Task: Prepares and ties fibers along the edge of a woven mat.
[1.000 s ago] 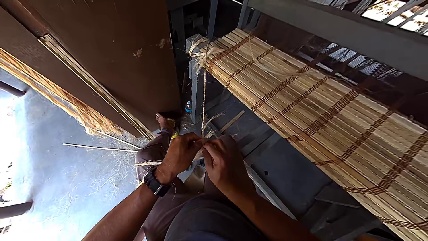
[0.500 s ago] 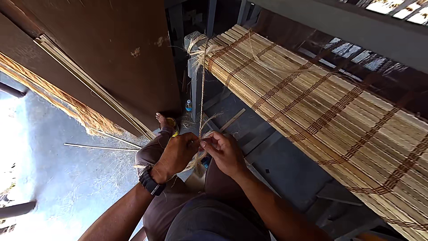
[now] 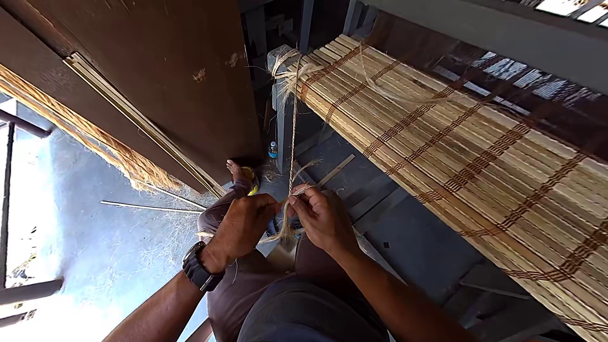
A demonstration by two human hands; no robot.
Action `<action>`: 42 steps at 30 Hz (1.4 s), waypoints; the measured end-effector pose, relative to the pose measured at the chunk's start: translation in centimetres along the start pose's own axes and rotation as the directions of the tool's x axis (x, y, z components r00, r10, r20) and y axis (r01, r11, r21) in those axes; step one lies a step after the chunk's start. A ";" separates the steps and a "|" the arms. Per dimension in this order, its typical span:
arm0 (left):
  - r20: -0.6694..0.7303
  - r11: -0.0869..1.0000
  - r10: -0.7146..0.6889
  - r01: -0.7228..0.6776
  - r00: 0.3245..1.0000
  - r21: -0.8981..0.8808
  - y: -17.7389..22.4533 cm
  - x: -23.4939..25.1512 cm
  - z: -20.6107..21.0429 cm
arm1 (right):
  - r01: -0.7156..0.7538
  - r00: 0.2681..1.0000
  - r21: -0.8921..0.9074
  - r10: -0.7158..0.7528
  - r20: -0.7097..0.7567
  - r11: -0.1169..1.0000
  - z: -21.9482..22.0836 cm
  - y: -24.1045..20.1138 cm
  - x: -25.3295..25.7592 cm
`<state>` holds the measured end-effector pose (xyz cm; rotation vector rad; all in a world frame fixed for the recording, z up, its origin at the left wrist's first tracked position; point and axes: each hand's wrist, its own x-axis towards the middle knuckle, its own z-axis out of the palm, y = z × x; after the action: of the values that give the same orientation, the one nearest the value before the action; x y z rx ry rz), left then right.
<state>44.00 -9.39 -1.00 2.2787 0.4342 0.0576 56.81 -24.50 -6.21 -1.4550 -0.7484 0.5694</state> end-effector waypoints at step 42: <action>-0.009 0.954 -0.070 0.064 0.998 -0.291 -0.1 1.7 1.1 | 0.175 0.983 -0.192 -0.181 -0.017 0.966 0.2 -0.6 -0.3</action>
<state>45.72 -9.56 -1.98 1.9736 0.4798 0.1027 56.39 -24.60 -5.67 -1.5489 -0.9152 0.3410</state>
